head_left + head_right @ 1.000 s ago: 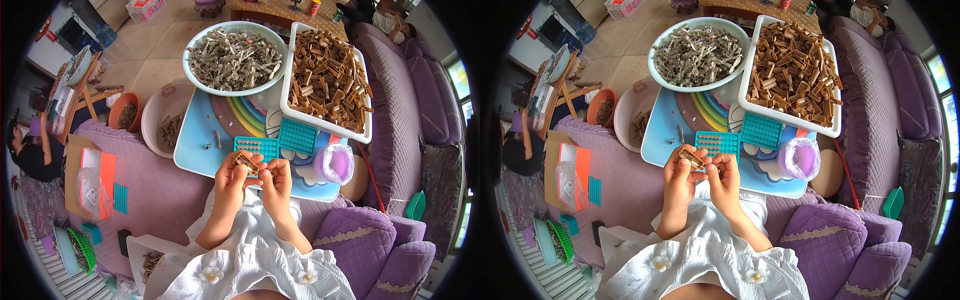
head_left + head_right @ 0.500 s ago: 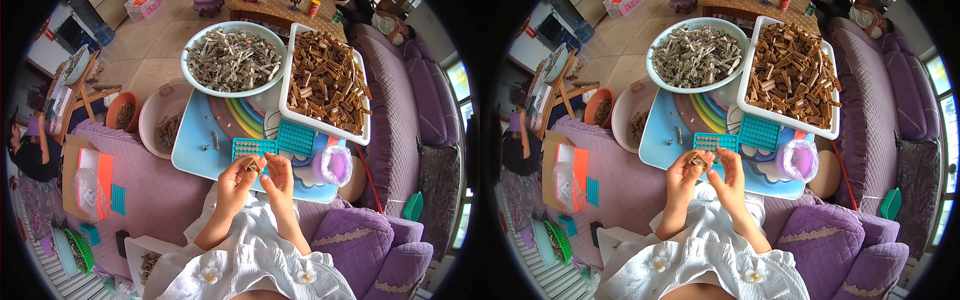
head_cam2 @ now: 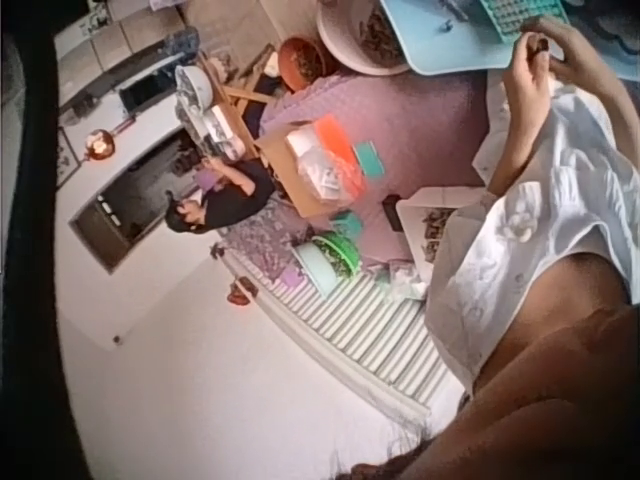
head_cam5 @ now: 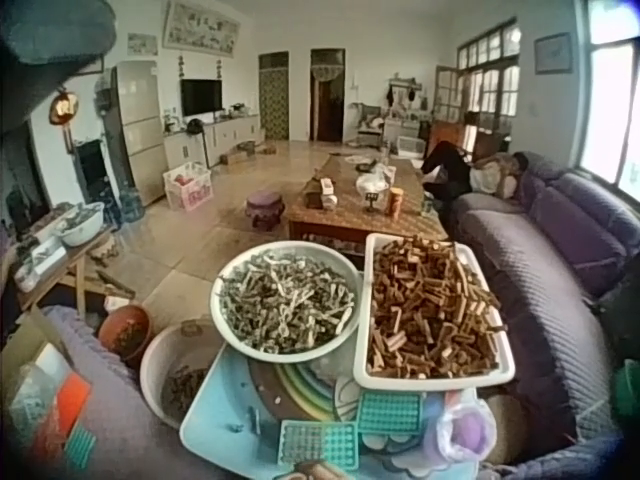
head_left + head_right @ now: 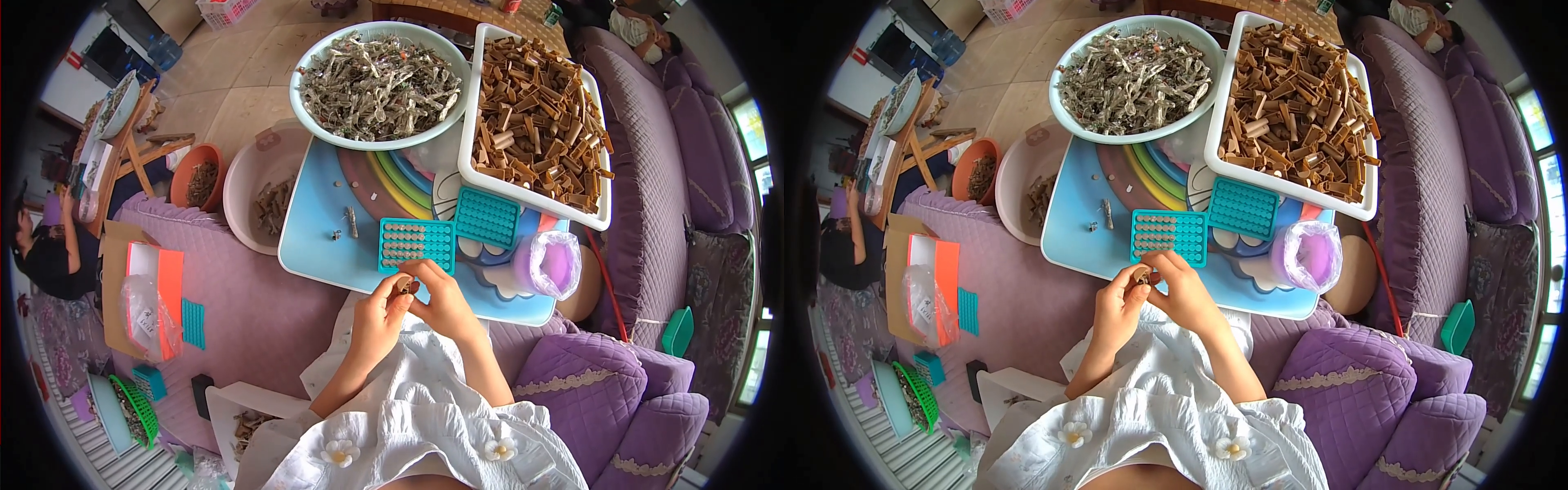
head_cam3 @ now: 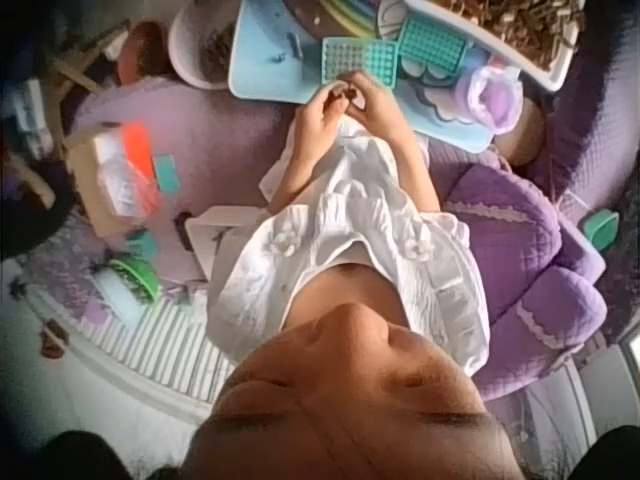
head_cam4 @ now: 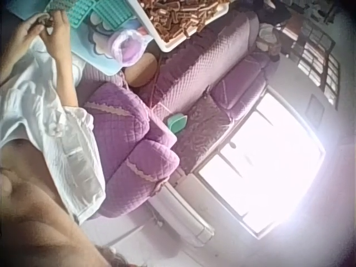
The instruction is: The person assembles small plastic and metal components into a grid tray by hand.
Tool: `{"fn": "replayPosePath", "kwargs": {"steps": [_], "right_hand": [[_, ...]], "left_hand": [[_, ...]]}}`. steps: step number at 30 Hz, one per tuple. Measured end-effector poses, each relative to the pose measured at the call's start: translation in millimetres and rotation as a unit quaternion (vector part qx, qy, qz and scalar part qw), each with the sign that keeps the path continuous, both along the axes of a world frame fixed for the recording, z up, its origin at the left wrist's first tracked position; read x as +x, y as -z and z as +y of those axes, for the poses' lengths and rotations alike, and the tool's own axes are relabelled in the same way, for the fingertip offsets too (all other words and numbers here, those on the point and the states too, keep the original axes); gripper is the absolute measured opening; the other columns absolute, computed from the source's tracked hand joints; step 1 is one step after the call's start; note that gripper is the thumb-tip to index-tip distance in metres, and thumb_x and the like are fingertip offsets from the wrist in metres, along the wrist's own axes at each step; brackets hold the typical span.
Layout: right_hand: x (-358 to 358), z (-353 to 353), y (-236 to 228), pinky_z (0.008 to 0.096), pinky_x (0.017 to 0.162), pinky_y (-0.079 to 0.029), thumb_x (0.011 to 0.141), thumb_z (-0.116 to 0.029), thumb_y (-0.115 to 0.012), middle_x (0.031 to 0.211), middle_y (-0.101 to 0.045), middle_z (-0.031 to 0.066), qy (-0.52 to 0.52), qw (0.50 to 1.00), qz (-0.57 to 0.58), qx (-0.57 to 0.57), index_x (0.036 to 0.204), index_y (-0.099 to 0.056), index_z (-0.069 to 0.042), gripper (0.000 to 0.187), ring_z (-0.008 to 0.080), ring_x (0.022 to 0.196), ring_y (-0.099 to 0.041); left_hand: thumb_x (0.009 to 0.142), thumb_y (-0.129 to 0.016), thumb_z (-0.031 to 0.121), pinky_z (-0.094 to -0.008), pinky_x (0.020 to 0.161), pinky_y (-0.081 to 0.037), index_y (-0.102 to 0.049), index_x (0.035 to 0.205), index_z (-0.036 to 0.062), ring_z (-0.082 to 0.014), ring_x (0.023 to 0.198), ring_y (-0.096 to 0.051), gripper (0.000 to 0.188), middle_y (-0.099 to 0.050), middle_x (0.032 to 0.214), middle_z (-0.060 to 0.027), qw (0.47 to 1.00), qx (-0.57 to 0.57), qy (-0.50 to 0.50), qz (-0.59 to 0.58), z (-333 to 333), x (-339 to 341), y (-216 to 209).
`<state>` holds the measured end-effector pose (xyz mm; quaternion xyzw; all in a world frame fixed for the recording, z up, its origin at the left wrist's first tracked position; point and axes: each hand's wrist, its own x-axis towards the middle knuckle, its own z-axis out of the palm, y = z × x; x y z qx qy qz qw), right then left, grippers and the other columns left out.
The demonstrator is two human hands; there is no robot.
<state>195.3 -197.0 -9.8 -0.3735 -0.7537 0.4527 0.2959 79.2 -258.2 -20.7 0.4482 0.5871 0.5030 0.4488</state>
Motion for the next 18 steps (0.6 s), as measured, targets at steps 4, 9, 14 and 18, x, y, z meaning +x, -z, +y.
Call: {"fn": "replayPosePath", "kwargs": {"steps": [4, 9, 14, 18], "right_hand": [[9, 0, 7, 0.0273, 0.065, -0.042, 0.071, -0.004, -0.060, 0.083, -0.053, 0.0064, -0.042, 0.980, 0.105, -0.162, 0.096, -0.051, -0.002, 0.027, 0.0166, 0.073, -0.051], [13, 3, 4, 0.0273, 0.066, -0.042, 0.071, -0.005, -0.060, 0.081, -0.054, 0.0041, -0.070, 0.965, 0.131, -0.215, 0.094, -0.053, -0.002, 0.024, 0.0137, 0.074, -0.050], [11, 9, -8, 0.0286, 0.065, -0.042, 0.068, -0.004, -0.060, 0.081, -0.056, 0.0077, -0.100, 0.988, 0.052, -0.105, 0.092, -0.054, -0.002, 0.026, 0.0196, 0.074, -0.052], [8, 11, -14, 0.0314, 0.066, -0.043, 0.066, -0.004, -0.060, 0.085, -0.057, 0.0100, -0.114, 0.991, 0.029, -0.064, 0.093, -0.053, -0.003, 0.028, 0.0246, 0.076, -0.053]], "left_hand": [[0.084, -0.050, 0.008, -0.0242, 0.072, -0.045, -0.049, 0.104, -0.0030, -0.0134, 0.084, -0.057, 0.023, -0.060, 0.090, -0.0096, 0.987, 0.003, 0.023, -0.161, 3, 0, -1], [0.085, -0.050, 0.018, -0.0239, 0.075, -0.043, -0.049, 0.103, -0.0032, -0.0130, 0.087, -0.053, 0.027, -0.058, 0.092, -0.0084, 0.986, 0.006, 0.049, -0.156, 2, 1, -13], [0.085, -0.049, 0.014, -0.0231, 0.073, -0.043, -0.049, 0.103, -0.0028, -0.0138, 0.083, -0.055, 0.025, -0.058, 0.090, -0.0084, 0.991, -0.026, 0.031, -0.128, -4, 4, -24], [0.084, -0.049, 0.012, -0.0260, 0.072, -0.046, -0.046, 0.106, -0.0028, -0.0156, 0.084, -0.057, 0.026, -0.059, 0.091, -0.0110, 0.999, -0.009, 0.039, -0.017, -10, 3, -22]]}}
